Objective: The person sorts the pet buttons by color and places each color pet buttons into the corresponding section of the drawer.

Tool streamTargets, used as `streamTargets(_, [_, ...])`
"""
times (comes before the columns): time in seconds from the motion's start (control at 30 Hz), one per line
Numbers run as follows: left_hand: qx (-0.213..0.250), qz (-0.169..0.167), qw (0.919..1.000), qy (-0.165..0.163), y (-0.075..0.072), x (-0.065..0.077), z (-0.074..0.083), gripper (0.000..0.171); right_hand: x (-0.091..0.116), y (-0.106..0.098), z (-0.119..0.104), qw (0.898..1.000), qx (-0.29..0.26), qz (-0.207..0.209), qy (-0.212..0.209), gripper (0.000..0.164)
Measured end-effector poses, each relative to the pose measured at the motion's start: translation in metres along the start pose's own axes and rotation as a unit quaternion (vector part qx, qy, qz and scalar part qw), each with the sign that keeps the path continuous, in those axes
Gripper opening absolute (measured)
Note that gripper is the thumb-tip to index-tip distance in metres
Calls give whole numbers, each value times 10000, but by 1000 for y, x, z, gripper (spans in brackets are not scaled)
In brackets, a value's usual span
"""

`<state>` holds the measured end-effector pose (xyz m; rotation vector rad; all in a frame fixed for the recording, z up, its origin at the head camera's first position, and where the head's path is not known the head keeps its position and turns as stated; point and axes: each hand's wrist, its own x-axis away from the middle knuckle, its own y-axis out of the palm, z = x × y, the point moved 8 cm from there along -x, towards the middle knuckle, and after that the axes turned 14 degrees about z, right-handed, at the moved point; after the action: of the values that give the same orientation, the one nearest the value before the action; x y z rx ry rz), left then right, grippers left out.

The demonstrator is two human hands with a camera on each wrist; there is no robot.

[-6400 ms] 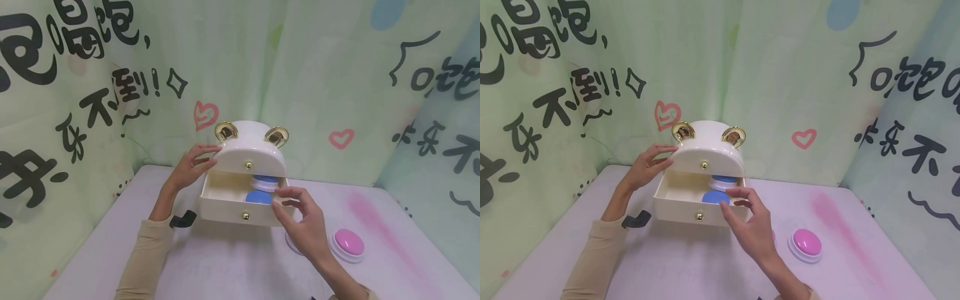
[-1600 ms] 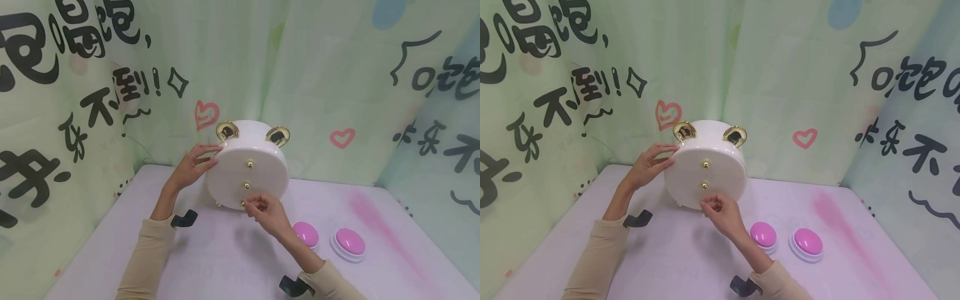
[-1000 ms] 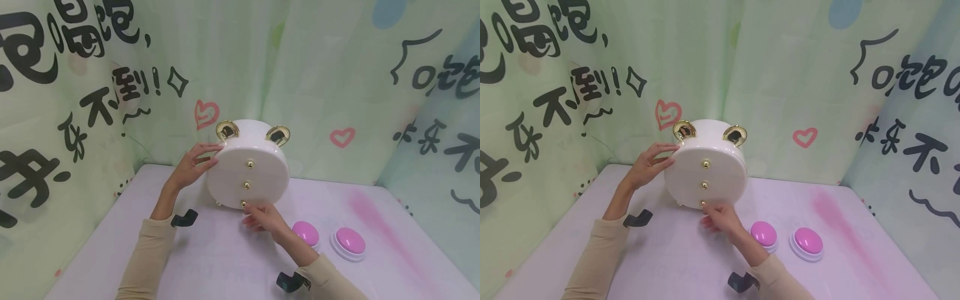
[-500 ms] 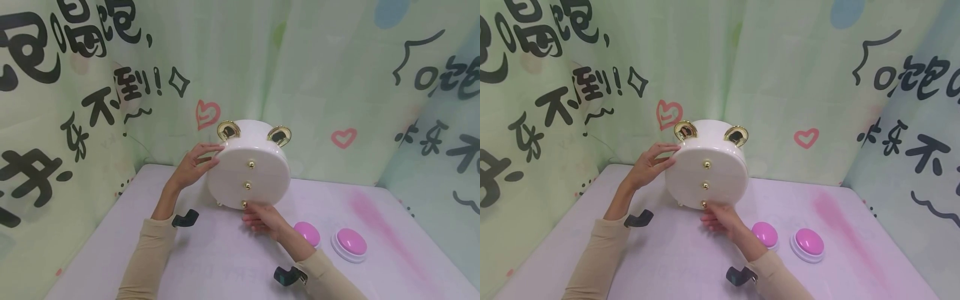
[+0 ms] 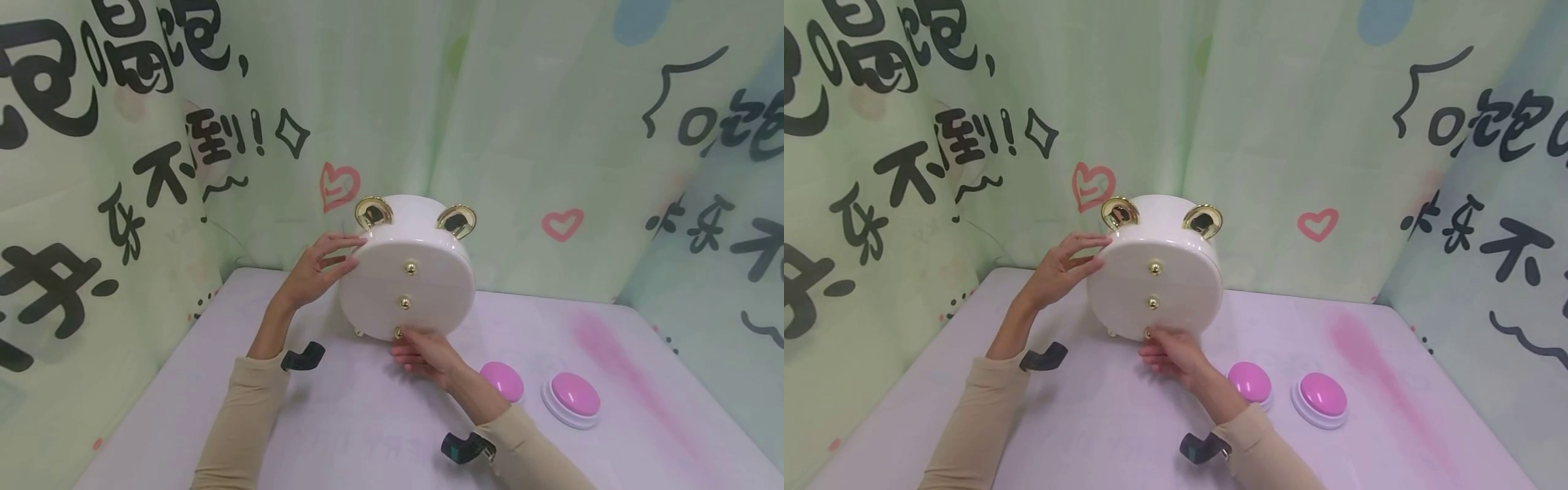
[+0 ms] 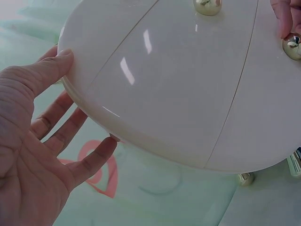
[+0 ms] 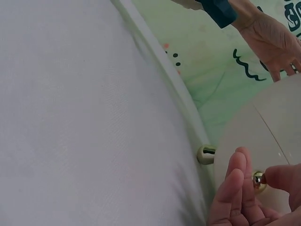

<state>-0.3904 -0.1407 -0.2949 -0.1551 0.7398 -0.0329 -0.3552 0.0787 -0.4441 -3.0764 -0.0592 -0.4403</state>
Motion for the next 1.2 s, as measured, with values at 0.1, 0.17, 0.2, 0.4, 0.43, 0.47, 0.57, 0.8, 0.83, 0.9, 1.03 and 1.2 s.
streamTargets(0.1, [-5, -2, 10000, 12, 0, 0, 1, 38, 1, 2, -1, 10000, -58, 3, -39, 43])
streamTargets(0.17, [-11, 3, 10000, 23, 0, 1, 1, 38, 1, 2, -1, 9999, -102, 14, -49, 42])
streamTargets(0.2, [-13, 5, 10000, 26, 0, 1, 1, 38, 1, 2, -1, 9999, -128, 23, -43, 42])
streamTargets(0.4, [11, 11, 10000, 93, 2, 0, 3, 38, 5, 1, 0, 9998, -161, 109, -40, 41])
streamTargets(0.43, [4, 10, 10000, 96, 2, 0, 3, 38, 6, 1, 0, 9998, -143, 121, -42, 41])
streamTargets(0.47, [-4, 8, 10000, 93, 2, 0, 3, 38, 7, 1, 0, 9998, -119, 141, -37, 40])
streamTargets(0.57, [-26, 11, 10000, 71, 1, 0, 3, 38, 12, 0, 2, 9999, -37, 116, -6, 39])
streamTargets(0.8, [-104, 25, 9999, -34, 0, 0, 1, 38, 31, 0, 5, 9997, 243, -63, -48, 42])
streamTargets(0.83, [-97, 26, 9999, -48, 0, 0, 1, 38, 34, -1, 6, 9996, 267, -98, -49, 43])
streamTargets(0.9, [-104, 29, 9999, -64, 0, 0, 1, 38, 38, -1, 8, 9994, 312, -138, -33, 43])
streamTargets(1.03, [-68, 23, 10000, -36, 0, 0, 2, 38, 48, 0, 12, 9992, 312, -267, -8, 42])
streamTargets(1.2, [-85, 8, 10000, -23, 1, 0, 3, 38, 61, 2, 16, 9988, 323, -361, -47, 42])
